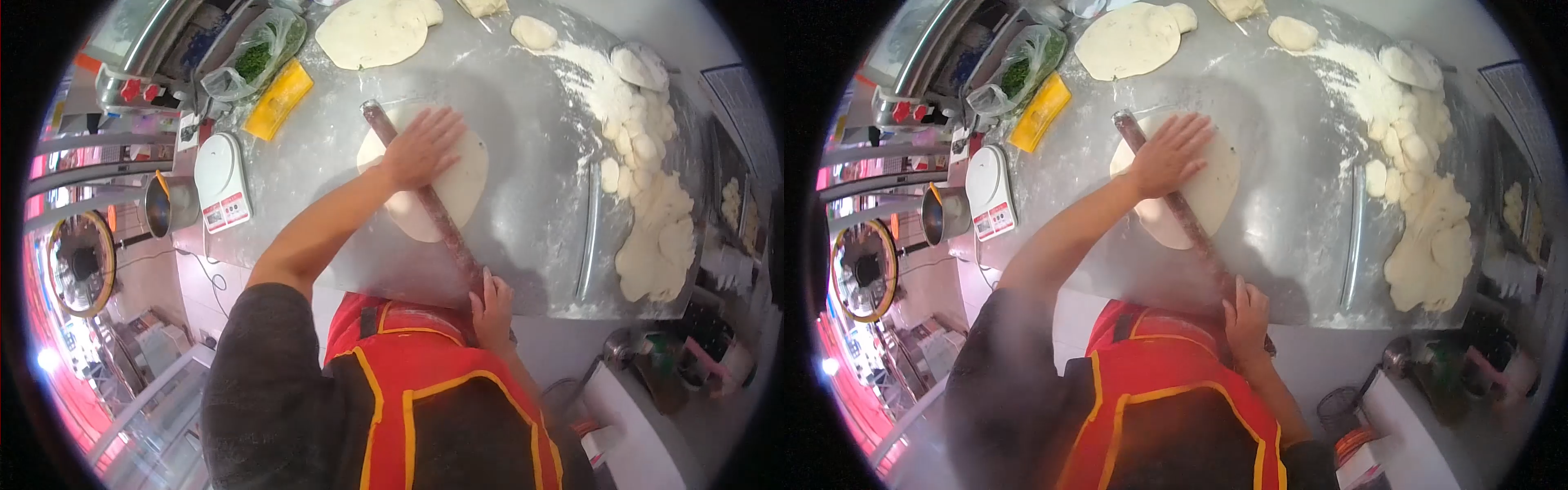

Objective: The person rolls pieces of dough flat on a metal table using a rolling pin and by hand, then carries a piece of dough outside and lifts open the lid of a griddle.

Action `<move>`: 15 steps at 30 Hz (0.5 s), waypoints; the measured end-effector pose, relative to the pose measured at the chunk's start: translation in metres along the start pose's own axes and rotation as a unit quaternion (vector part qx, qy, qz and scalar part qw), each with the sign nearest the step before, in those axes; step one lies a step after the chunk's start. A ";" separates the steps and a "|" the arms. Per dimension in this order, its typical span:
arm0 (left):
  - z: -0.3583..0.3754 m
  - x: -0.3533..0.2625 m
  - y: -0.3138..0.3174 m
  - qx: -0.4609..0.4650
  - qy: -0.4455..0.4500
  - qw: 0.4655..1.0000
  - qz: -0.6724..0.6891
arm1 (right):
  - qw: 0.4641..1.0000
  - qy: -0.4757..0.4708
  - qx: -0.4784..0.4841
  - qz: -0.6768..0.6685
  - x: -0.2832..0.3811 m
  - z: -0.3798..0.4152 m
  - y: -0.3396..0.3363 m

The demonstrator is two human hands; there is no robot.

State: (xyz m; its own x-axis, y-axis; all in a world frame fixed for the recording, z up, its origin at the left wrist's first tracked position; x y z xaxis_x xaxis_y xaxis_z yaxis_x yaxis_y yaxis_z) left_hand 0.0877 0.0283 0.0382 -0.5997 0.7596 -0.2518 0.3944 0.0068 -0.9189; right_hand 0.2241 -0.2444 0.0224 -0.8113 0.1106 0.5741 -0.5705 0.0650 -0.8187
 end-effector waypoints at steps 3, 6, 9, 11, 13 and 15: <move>0.029 0.000 0.000 0.044 0.002 0.999 -0.013 | 1.000 -0.005 -0.019 0.011 0.024 0.009 0.017; 0.093 0.024 -0.027 0.072 -0.016 0.997 0.010 | 1.000 -0.006 -0.026 0.002 0.060 0.017 0.040; 0.153 0.042 -0.042 0.103 -0.069 0.992 0.017 | 0.999 0.005 -0.041 -0.029 0.081 0.024 0.054; 0.159 0.053 -0.060 0.001 -0.104 0.992 0.075 | 0.997 0.013 -0.062 -0.038 0.087 0.024 0.051; 0.155 0.067 -0.075 -0.140 -0.146 0.975 0.088 | 0.996 0.020 -0.082 -0.033 0.078 0.022 0.033; 0.134 0.095 -0.048 -0.116 -0.249 0.959 0.071 | 0.992 0.104 -0.074 -0.018 0.044 0.021 0.011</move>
State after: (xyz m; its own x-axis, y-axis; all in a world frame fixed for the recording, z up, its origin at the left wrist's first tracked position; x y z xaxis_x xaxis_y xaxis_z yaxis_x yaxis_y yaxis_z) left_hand -0.0815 0.0134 0.0181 -0.7638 0.3592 -0.5364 0.6062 0.1136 -0.7871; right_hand 0.1801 -0.2596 0.0389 -0.7387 0.3066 0.6003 -0.5608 0.2146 -0.7997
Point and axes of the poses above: each hand's wrist, its own z-axis away from the middle knuckle, its own y-axis out of the palm, x = y × z, the point moved 9 cm from there along -z, towards the middle knuckle, and after that the axes turned 6 degrees about -x, right-handed, at the moved point
